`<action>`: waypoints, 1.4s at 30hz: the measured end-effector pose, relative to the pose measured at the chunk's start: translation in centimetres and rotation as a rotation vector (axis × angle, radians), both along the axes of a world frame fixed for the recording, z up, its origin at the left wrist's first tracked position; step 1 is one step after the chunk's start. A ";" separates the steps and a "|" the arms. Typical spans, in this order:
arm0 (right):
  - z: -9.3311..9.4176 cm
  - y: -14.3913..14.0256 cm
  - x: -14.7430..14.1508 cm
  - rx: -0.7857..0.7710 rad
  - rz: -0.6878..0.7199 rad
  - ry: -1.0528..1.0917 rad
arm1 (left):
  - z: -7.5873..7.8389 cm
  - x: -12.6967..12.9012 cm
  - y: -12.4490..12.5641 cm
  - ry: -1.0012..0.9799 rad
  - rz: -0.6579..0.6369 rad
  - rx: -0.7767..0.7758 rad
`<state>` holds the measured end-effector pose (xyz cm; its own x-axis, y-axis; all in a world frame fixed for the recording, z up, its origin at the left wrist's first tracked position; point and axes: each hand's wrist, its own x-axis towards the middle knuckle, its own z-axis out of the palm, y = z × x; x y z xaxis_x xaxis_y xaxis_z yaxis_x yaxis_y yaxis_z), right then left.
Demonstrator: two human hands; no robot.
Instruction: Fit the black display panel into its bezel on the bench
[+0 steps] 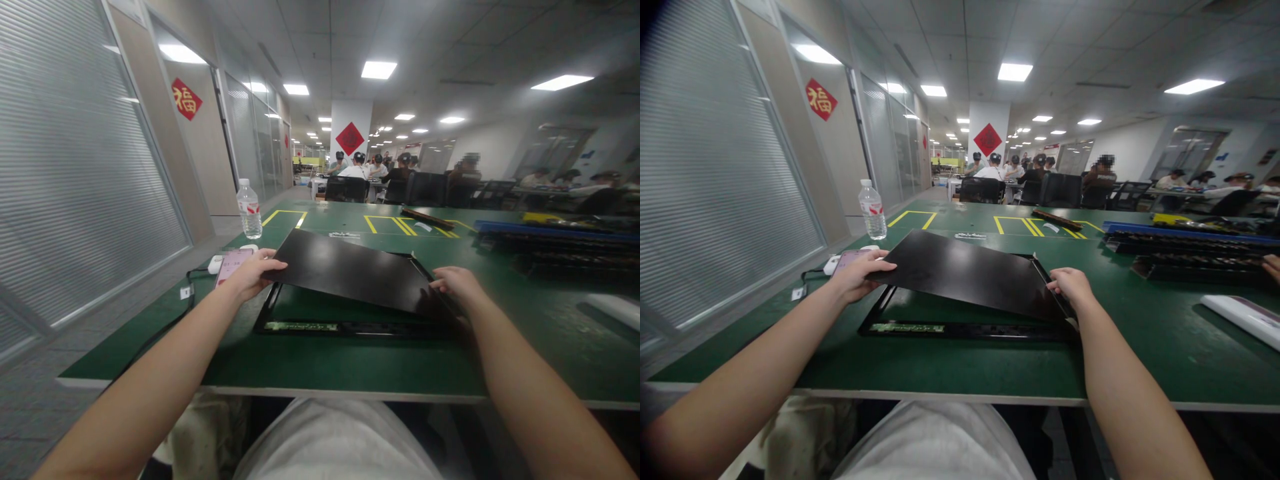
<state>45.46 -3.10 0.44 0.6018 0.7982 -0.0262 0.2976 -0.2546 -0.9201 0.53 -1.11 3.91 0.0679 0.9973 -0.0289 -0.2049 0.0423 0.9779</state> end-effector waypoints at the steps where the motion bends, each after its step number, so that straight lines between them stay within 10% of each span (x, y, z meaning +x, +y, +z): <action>1: -0.1 0.1 0.1 0.000 0.006 -0.004 | 0.0 0.0 0.0 0.000 0.002 0.000; 42: -0.9 0.9 2.0 -0.062 0.041 -0.340 | -1.8 1.5 0.4 0.099 0.032 -0.143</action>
<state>47.47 -2.21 -0.49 0.5521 0.8249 0.1213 0.5958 -0.2886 -0.7495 2.02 -0.67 2.12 0.0256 0.9841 -0.1758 -0.1114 0.1776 0.9778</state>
